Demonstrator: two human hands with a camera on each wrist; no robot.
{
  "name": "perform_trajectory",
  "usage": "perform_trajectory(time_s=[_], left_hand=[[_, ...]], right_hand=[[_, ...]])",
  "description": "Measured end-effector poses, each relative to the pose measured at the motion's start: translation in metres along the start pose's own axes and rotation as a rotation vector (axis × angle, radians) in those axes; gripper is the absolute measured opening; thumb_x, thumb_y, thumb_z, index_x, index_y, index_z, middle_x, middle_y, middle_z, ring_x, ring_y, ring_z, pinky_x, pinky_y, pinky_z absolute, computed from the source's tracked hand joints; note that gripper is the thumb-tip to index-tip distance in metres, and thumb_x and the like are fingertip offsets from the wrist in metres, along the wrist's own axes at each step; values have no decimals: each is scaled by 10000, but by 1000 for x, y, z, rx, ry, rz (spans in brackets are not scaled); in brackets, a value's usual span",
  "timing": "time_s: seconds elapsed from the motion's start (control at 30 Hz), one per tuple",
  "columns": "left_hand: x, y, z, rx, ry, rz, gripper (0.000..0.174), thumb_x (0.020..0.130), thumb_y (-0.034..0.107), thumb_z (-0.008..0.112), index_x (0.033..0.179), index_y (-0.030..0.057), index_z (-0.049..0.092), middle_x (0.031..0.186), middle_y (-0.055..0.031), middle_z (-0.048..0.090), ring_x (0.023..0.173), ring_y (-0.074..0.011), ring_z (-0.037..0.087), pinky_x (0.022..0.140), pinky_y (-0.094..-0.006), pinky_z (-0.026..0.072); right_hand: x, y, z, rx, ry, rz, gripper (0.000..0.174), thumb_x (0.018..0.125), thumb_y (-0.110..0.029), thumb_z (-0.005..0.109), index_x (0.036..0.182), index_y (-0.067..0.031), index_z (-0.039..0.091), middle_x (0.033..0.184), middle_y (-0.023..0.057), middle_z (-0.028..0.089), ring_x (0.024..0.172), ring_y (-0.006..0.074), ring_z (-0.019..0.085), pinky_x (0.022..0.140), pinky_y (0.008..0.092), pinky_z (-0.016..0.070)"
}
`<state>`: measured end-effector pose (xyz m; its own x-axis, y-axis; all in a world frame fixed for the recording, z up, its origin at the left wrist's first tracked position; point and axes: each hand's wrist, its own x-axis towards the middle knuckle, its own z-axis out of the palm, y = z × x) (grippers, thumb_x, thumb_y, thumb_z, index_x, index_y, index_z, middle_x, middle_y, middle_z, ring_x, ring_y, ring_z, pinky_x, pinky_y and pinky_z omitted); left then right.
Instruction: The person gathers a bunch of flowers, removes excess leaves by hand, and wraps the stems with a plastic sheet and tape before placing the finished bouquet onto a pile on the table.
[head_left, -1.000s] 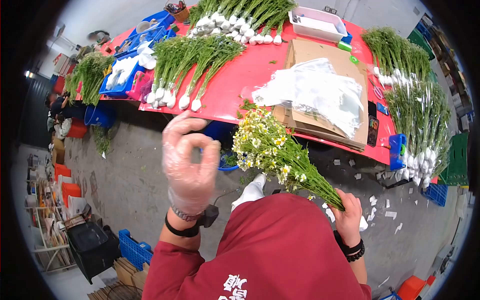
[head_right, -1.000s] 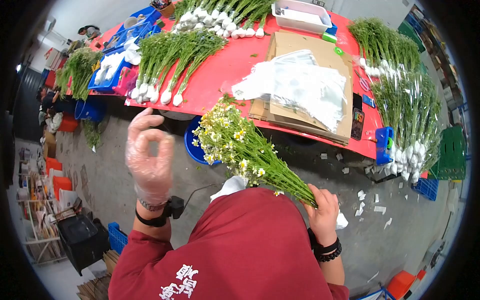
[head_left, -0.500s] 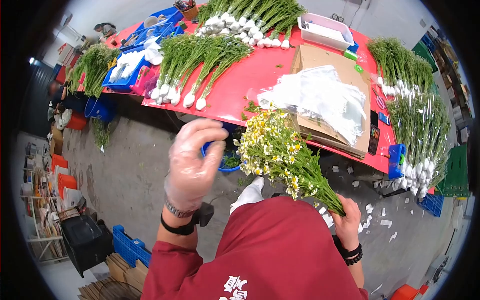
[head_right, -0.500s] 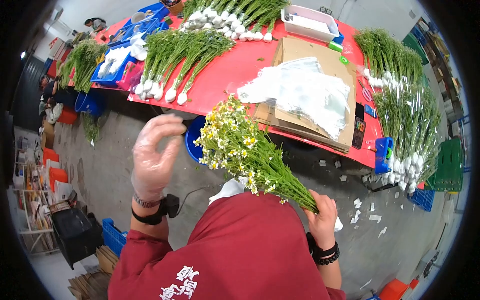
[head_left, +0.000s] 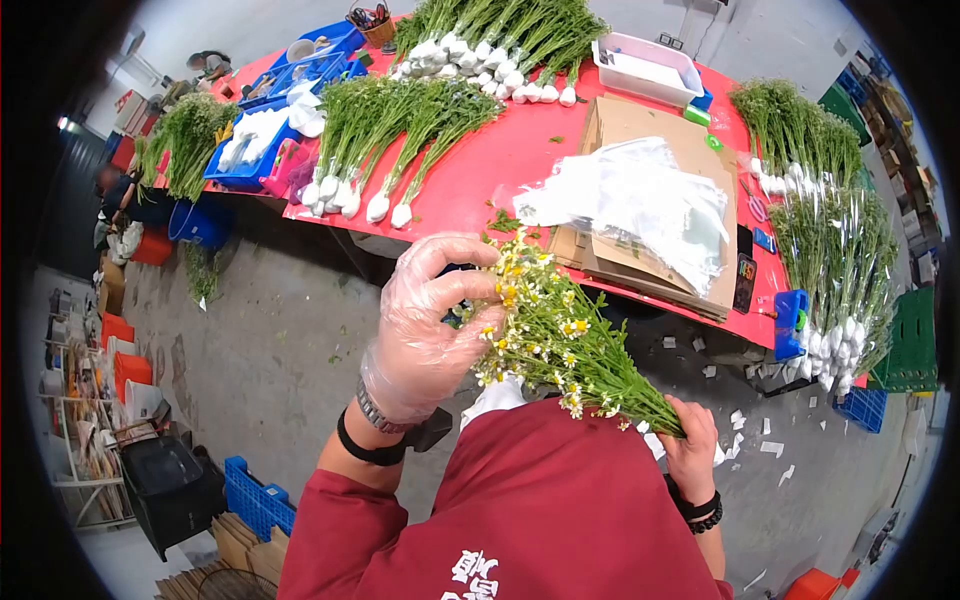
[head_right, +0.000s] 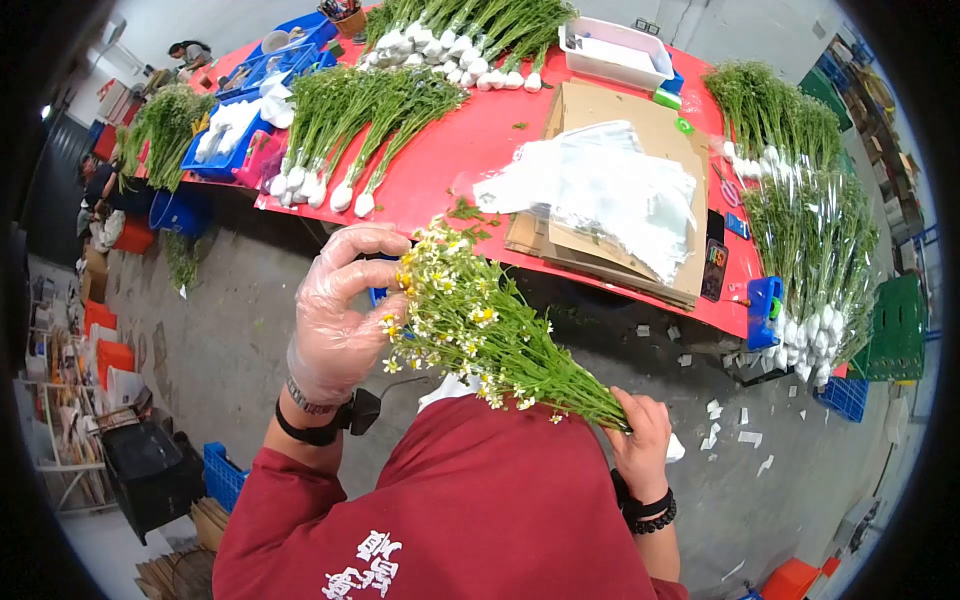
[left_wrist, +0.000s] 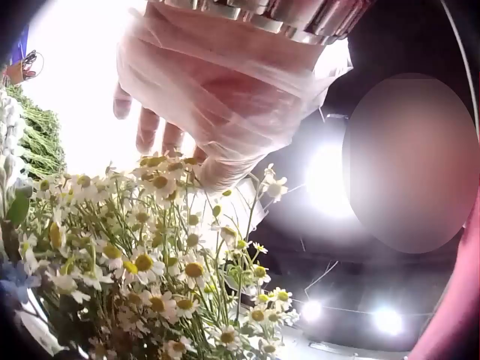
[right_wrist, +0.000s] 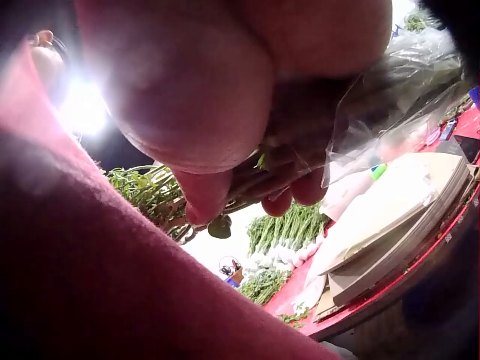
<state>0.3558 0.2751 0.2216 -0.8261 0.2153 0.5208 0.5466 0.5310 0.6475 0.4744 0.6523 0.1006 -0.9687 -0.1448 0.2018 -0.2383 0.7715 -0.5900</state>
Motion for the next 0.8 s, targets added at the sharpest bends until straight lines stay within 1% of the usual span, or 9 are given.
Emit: perform_trajectory(time_s=[0.17,0.23,0.33,0.47,0.53,0.63,0.7,0.77,0.8], left_hand=[[1,9,3,-5,88,-55,209,792,-17,719,989,49,694,1107,-116,672,1067,-298,641,965,-398,489],[-5,6,5,-49,340,-177,190,868,-61,636,1054,-29,666,1108,-125,661,1066,-223,619,989,-356,469],[-30,4,9,-263,409,-281,79,939,-17,620,1012,-14,648,977,-46,638,912,-128,593,847,-272,484],[-43,24,26,-414,-62,-460,67,944,48,656,991,3,674,906,-36,662,814,-110,601,748,-270,508],[-35,31,47,-472,-314,-489,197,911,108,760,1067,0,707,964,-77,705,874,-142,667,810,-297,546],[-29,25,98,-507,-587,-464,767,821,352,874,1397,-30,541,1277,-175,674,1175,-255,646,996,-398,520],[-22,18,134,-570,-640,-479,1003,771,461,894,1490,-55,423,1388,-202,617,1271,-291,593,1071,-432,476],[-12,11,151,-597,-602,-364,868,803,361,896,1461,-24,480,1375,-163,633,1268,-265,600,1064,-423,490],[-1,8,153,-874,-740,-426,813,815,285,892,1459,-5,491,1390,-128,625,1276,-228,585,1078,-402,483]], right_hand=[[1,-1,-2,57,-4,36,492,739,-59,822,1214,-60,694,965,93,679,886,301,633,812,402,451],[1,1,-1,74,1,55,497,737,-37,814,1218,-53,689,963,102,679,882,308,634,811,403,457],[8,-5,-4,181,-32,196,574,730,-54,835,1270,-14,642,966,154,663,896,351,640,779,414,509],[23,-5,-6,198,-43,171,702,722,-164,904,1327,0,588,1058,167,641,945,340,649,832,387,527],[26,8,2,296,-40,159,725,766,-234,893,1352,21,550,1126,163,599,1034,325,610,912,389,497],[35,22,25,469,51,87,719,867,-303,833,1401,31,486,1170,148,554,1128,276,563,992,369,457],[42,24,37,676,73,123,656,929,-292,784,1409,21,465,1188,106,559,1137,212,554,993,343,455],[49,22,38,895,-17,125,506,1010,-245,692,1397,-9,466,1232,36,561,1109,123,523,972,287,444],[51,25,38,980,-74,127,479,1019,-218,672,1398,-11,466,1231,31,560,1105,117,521,968,279,442]])
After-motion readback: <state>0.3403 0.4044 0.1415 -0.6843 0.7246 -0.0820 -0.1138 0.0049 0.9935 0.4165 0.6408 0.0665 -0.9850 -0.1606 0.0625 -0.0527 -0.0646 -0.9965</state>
